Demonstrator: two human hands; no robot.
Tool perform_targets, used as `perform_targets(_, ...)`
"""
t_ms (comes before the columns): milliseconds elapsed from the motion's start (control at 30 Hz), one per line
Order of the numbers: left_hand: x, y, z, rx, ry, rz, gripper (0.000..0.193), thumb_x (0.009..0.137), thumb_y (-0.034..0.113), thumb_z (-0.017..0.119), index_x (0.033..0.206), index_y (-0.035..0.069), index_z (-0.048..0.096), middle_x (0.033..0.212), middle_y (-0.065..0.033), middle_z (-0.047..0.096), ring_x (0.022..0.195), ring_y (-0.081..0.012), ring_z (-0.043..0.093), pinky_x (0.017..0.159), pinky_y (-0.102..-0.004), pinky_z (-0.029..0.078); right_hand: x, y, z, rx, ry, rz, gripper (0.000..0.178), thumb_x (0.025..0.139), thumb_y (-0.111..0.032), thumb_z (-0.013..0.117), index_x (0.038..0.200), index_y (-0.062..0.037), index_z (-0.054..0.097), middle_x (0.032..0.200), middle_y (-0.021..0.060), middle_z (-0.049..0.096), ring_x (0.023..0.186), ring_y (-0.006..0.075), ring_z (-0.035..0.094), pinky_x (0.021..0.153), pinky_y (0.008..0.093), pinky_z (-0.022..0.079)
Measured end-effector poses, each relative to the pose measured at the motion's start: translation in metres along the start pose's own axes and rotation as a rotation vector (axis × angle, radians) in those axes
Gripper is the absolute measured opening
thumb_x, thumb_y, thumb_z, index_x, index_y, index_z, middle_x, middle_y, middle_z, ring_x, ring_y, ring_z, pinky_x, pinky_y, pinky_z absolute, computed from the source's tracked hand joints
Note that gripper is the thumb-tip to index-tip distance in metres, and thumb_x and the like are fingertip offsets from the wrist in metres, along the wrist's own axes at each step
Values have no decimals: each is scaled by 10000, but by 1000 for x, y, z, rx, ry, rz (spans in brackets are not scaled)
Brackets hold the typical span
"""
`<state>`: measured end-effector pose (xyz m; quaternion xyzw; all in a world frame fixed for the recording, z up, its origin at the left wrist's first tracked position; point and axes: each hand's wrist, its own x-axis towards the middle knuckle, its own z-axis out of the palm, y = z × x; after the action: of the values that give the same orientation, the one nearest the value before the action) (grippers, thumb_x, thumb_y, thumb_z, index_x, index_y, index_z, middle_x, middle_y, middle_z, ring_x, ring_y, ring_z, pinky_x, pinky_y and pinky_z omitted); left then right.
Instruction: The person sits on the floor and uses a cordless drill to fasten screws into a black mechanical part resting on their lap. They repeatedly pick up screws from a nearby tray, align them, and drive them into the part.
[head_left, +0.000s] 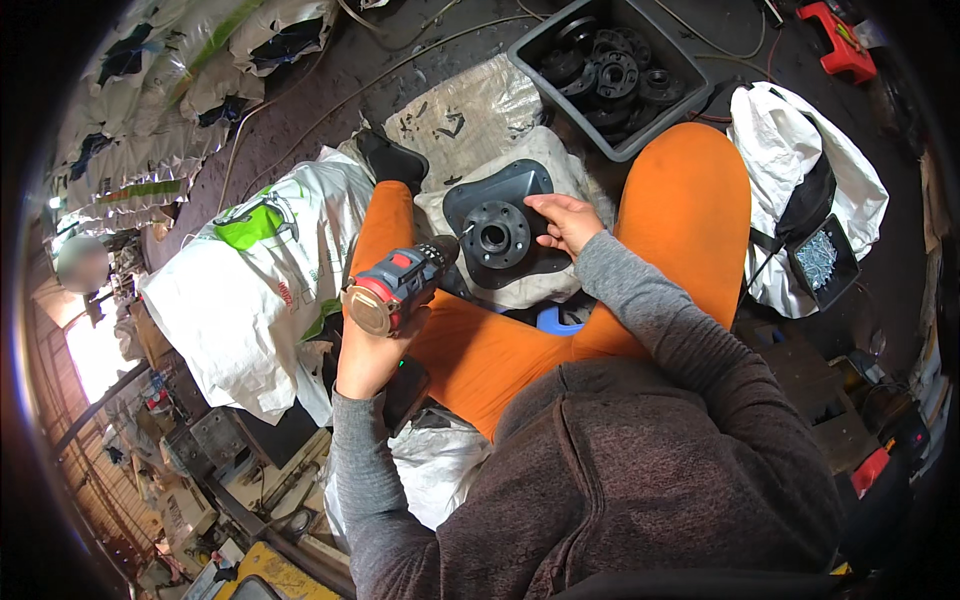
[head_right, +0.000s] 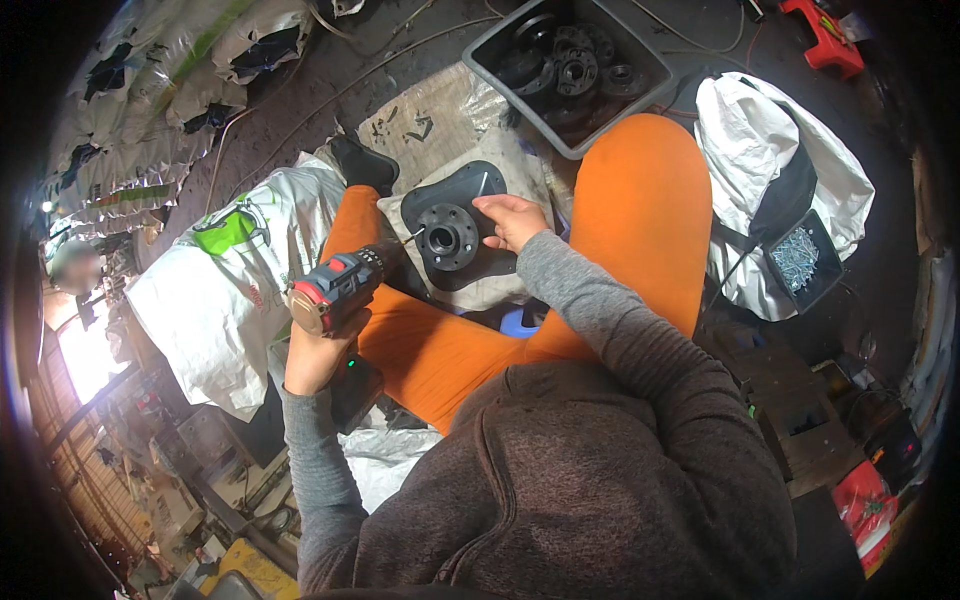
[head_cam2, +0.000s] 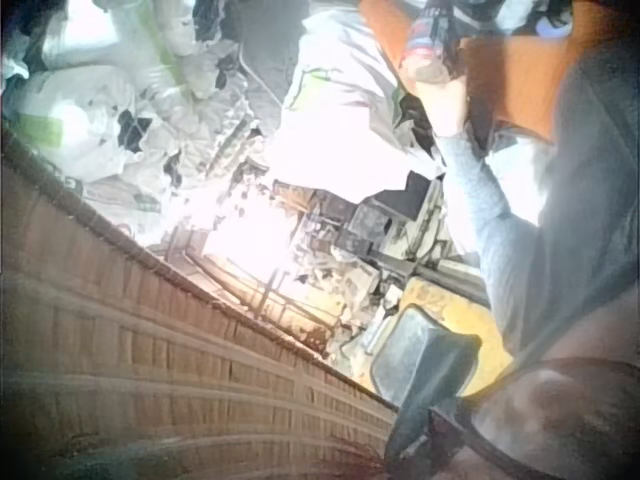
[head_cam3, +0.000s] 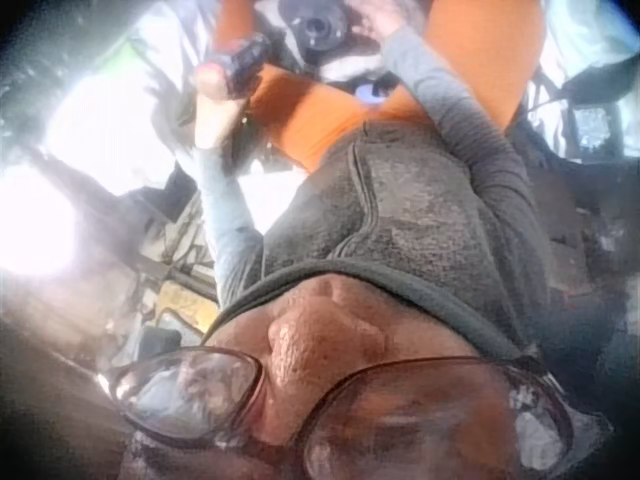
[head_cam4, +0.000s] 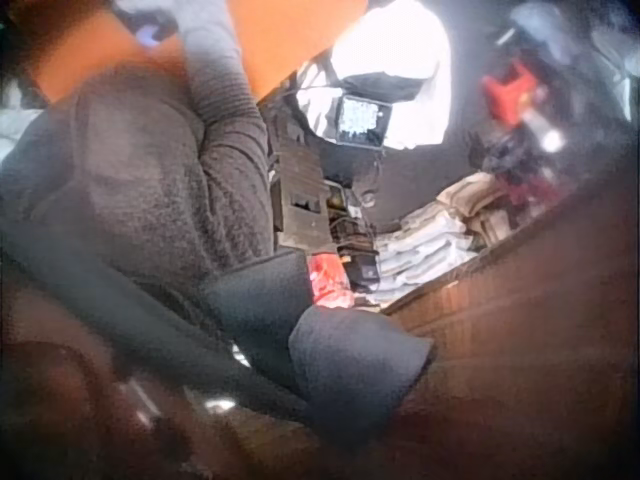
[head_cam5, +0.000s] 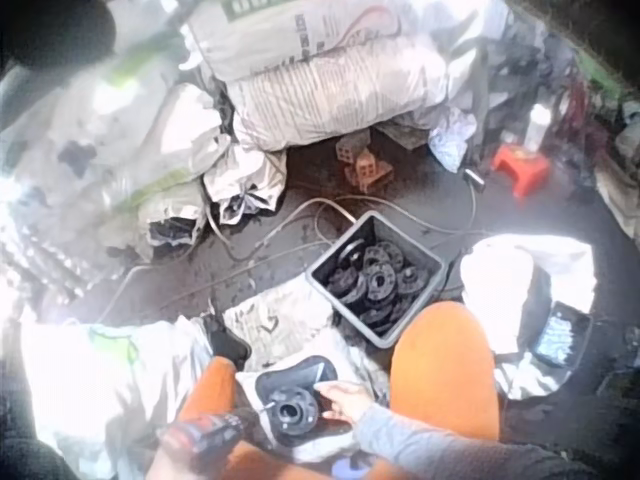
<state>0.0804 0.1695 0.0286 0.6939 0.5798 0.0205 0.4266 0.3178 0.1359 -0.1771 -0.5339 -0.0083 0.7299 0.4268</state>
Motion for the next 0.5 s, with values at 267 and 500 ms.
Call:
perform_targets(267,19,4,-1,189,-54,0,274,764,108,717,1018,35,643,952,-127,681,887,-276,668,770,-350,519,8,11,4,-359,-13,-64,348,851,-351,718,1042,-61,694,977,28,687,802,112,599,636,260,503)
perform_targets(500,30,9,-5,314,-83,18,309,711,59,702,1009,16,632,902,-159,678,849,-307,675,735,-364,528,10,13,8,-315,-9,-59,289,868,-317,714,998,-59,697,872,-17,671,705,51,555,558,203,447)
